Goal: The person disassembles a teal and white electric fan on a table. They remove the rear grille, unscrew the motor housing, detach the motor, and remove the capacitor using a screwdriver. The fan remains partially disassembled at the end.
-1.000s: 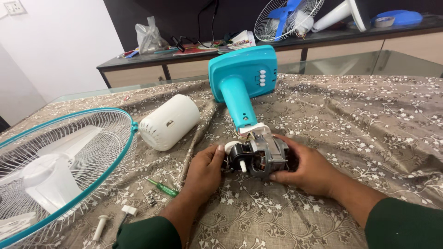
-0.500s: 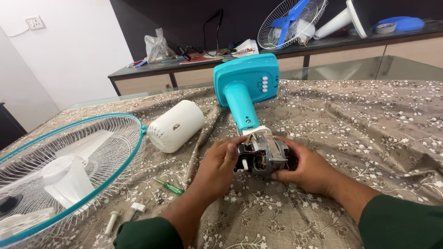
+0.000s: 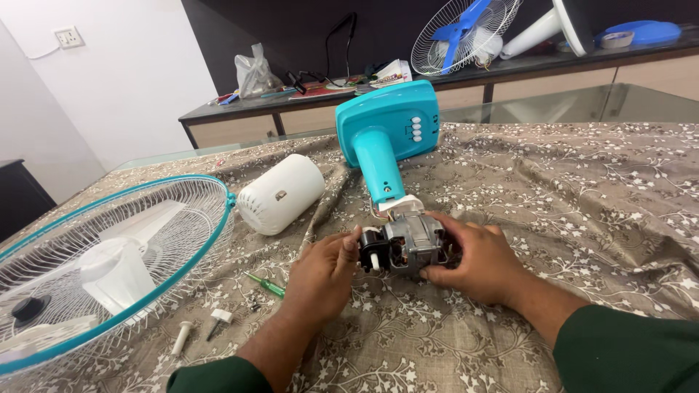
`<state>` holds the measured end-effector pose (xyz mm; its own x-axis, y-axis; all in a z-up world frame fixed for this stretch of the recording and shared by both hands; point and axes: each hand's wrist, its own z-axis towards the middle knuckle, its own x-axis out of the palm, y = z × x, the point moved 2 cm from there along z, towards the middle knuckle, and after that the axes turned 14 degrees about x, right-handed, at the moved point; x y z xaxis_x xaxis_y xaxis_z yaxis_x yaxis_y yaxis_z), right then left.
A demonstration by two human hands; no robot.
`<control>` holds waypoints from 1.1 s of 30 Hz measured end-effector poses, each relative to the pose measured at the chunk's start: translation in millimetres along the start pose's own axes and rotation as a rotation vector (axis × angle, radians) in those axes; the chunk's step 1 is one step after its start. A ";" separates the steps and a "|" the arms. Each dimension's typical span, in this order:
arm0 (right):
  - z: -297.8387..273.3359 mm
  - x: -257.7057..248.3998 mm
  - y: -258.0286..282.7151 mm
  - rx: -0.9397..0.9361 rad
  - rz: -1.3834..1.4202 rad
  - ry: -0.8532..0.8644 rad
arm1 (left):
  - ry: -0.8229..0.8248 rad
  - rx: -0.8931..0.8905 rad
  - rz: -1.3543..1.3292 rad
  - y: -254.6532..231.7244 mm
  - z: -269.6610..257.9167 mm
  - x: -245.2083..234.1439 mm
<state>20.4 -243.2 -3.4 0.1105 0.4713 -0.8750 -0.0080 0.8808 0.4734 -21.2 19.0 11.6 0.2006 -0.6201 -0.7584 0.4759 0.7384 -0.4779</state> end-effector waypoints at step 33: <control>-6.7 -7.5 81.2 -0.479 0.182 -0.206 | -0.103 -0.749 -1.271 -27.9 -15.5 33.4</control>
<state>12.3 -174.9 40.9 0.2565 0.6417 -0.7228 -0.4915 0.7305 0.4742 -41.0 -18.2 -7.3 0.0707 -0.9330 0.3529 -0.1615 -0.3598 -0.9190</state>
